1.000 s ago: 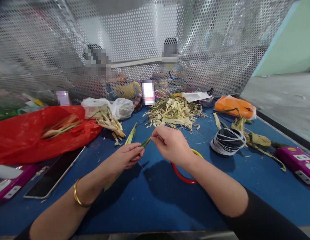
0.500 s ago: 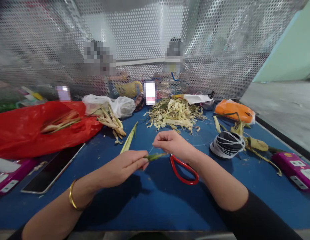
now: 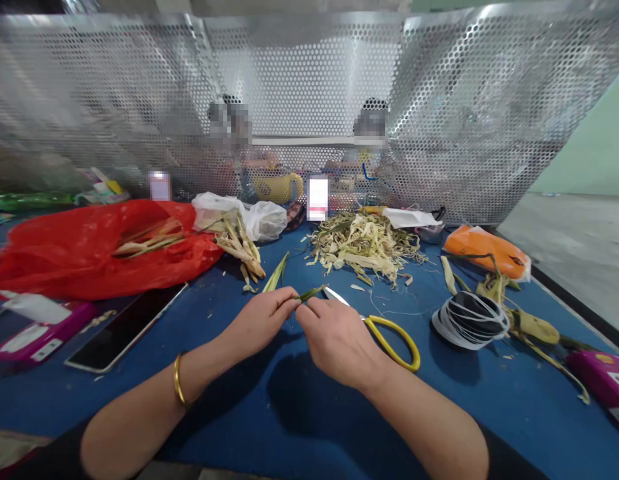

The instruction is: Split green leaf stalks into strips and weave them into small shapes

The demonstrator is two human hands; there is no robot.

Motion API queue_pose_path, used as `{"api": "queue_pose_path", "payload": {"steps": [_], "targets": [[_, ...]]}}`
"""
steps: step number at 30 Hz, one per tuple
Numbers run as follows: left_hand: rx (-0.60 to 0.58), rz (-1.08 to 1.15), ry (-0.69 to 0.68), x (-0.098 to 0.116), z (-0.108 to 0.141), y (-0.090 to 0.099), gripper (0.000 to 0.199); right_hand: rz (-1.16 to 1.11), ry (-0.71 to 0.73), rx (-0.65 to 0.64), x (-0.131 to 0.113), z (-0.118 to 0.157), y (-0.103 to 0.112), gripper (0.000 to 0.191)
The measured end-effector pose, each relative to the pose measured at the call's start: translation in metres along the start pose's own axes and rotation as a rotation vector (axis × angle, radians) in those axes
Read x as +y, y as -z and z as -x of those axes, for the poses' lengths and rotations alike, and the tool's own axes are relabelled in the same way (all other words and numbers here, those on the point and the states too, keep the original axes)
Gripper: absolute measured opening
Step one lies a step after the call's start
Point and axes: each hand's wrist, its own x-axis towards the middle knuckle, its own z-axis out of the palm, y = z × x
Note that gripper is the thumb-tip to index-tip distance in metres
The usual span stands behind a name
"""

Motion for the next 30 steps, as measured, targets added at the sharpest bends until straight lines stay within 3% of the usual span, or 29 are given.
{"api": "queue_pose_path", "payload": {"steps": [3, 8, 10, 13, 15, 17, 20, 23, 26, 30], "targets": [[-0.141, -0.149, -0.108, 0.001, 0.005, -0.001, 0.023, -0.144, -0.057, -0.049, 0.008, -0.002, 0.007, 0.02], [-0.367, -0.157, -0.286, 0.011, 0.009, 0.01, 0.022, -0.666, -0.394, -0.217, 0.03, -0.007, 0.016, 0.02], [-0.352, -0.067, -0.282, 0.014, 0.009, 0.013, 0.025, -0.921, -0.535, -0.265, 0.034, -0.008, 0.016, 0.024], [-0.264, 0.064, -0.244, 0.016, 0.008, 0.016, 0.027, -1.285, -0.743, -0.225, 0.036, -0.009, 0.012, 0.028], [-0.219, 0.135, -0.21, 0.015, 0.007, 0.017, 0.027, -1.41, -0.805, -0.192, 0.036, -0.008, 0.008, 0.027], [-0.195, 0.203, -0.173, 0.013, 0.006, 0.017, 0.026, -1.402, -0.793, -0.182, 0.035, -0.007, 0.003, 0.025], [-0.162, 0.314, -0.107, 0.011, 0.004, 0.017, 0.025, -1.162, -0.677, -0.197, 0.033, -0.006, -0.003, 0.028], [-0.09, 0.399, -0.034, 0.008, 0.001, 0.016, 0.025, -0.738, -0.445, -0.144, 0.025, -0.004, -0.001, 0.029], [-0.028, 0.365, 0.001, 0.004, -0.002, 0.014, 0.025, -0.427, -0.198, 0.001, 0.011, -0.001, 0.007, 0.025], [-0.004, 0.218, -0.029, -0.001, -0.004, 0.007, 0.028, -0.481, -0.031, 0.09, -0.003, 0.0, 0.012, 0.017]]}}
